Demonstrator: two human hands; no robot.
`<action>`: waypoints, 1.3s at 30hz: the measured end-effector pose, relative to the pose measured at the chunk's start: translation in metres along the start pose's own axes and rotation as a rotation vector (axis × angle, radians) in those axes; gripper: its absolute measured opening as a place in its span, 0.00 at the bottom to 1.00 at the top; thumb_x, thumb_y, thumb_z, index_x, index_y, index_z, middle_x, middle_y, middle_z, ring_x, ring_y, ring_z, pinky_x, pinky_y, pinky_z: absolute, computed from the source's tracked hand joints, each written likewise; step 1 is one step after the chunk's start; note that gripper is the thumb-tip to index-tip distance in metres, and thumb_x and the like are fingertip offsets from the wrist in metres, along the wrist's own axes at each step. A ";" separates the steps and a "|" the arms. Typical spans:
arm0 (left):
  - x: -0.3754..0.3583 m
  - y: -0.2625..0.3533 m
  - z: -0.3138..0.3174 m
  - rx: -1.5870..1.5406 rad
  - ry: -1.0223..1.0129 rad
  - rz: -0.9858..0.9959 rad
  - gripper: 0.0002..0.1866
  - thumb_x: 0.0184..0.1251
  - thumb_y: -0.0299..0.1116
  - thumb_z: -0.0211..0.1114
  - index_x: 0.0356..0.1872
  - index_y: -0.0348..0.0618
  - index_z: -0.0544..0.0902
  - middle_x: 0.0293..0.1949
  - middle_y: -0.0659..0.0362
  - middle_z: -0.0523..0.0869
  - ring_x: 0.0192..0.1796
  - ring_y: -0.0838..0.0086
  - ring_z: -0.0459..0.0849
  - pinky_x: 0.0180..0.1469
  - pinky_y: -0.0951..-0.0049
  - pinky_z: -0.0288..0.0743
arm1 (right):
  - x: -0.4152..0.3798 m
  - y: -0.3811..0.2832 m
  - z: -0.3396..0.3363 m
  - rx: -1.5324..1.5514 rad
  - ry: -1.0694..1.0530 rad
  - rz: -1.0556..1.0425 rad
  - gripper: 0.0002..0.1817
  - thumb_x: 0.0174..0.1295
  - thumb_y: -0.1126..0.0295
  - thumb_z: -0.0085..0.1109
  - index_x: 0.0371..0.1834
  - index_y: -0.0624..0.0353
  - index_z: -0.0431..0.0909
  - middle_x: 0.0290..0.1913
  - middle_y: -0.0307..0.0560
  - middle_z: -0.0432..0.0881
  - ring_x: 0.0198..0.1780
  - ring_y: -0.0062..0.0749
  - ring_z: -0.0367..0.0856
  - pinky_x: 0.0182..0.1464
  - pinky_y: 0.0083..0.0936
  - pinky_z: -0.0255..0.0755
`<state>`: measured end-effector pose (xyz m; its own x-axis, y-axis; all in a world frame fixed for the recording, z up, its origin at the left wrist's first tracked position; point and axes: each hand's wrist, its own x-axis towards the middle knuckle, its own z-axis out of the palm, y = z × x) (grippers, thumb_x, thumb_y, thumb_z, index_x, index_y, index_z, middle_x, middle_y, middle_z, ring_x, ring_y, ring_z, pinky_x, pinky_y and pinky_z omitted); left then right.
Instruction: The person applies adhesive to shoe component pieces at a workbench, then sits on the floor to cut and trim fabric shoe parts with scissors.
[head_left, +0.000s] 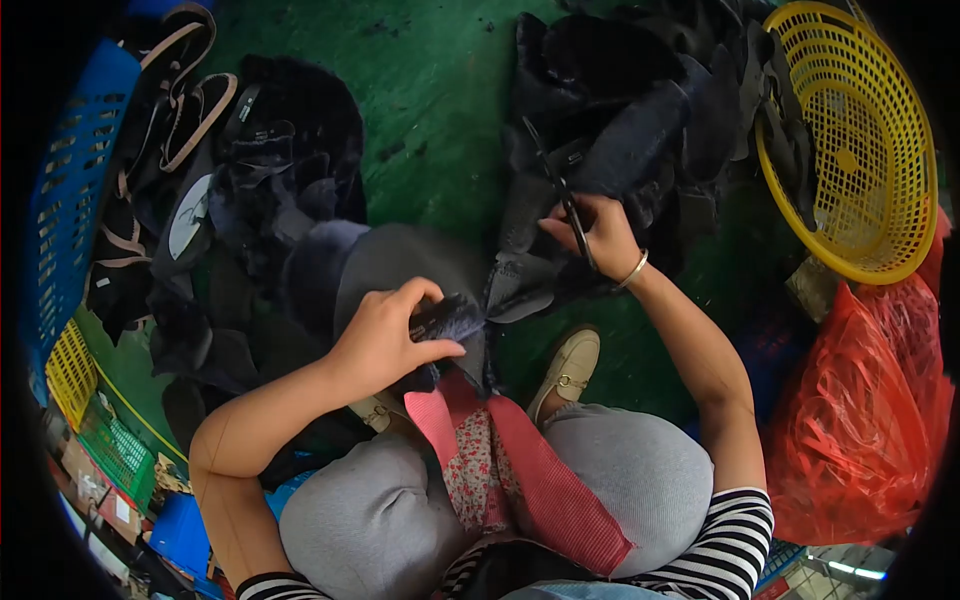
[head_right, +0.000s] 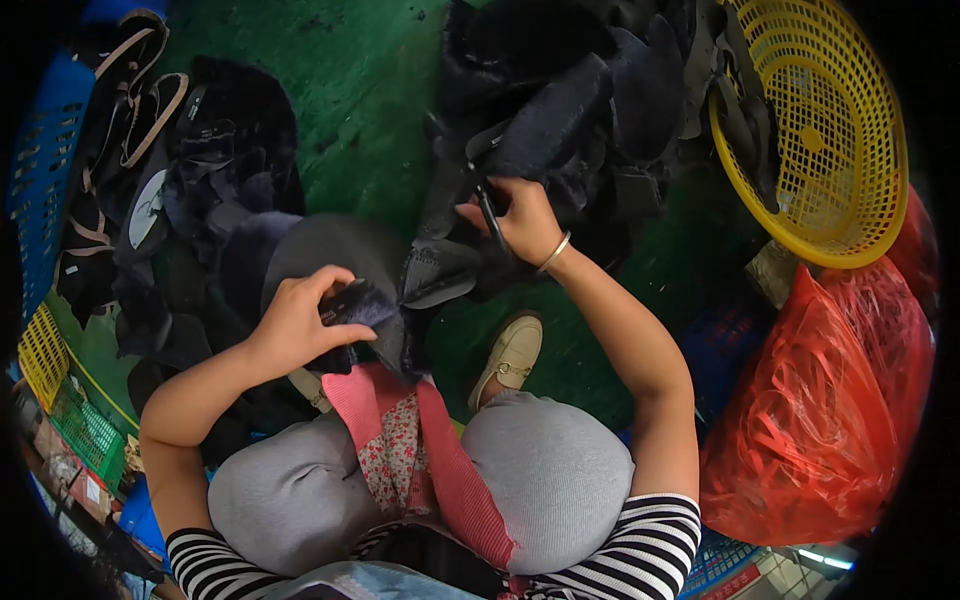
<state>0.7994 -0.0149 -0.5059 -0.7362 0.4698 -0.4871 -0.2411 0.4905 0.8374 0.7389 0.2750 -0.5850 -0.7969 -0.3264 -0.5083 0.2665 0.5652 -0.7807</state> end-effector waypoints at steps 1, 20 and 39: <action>-0.006 -0.006 0.006 0.009 0.078 0.135 0.18 0.52 0.34 0.71 0.38 0.32 0.77 0.25 0.47 0.80 0.28 0.59 0.82 0.31 0.64 0.73 | 0.000 0.002 0.010 0.266 0.008 -0.023 0.17 0.52 0.72 0.69 0.40 0.65 0.72 0.29 0.48 0.79 0.26 0.22 0.75 0.30 0.25 0.69; 0.016 -0.027 -0.005 -0.244 -0.011 -0.118 0.12 0.61 0.30 0.60 0.39 0.29 0.76 0.29 0.47 0.83 0.32 0.66 0.82 0.37 0.68 0.74 | 0.078 -0.001 -0.091 -0.650 0.560 -0.134 0.17 0.57 0.63 0.61 0.42 0.66 0.77 0.32 0.54 0.81 0.34 0.40 0.80 0.40 0.32 0.74; -0.026 -0.126 -0.078 1.041 0.851 0.116 0.28 0.57 0.30 0.64 0.60 0.41 0.68 0.58 0.46 0.67 0.61 0.51 0.65 0.59 0.53 0.61 | 0.095 -0.060 0.041 -0.400 0.160 -0.142 0.20 0.45 0.61 0.70 0.26 0.67 0.73 0.24 0.57 0.79 0.30 0.50 0.80 0.35 0.35 0.73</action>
<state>0.7998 -0.1460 -0.5797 -0.9716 0.1351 0.1945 0.1572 0.9822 0.1030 0.6697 0.1792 -0.6017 -0.8927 -0.3182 -0.3191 -0.0566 0.7817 -0.6211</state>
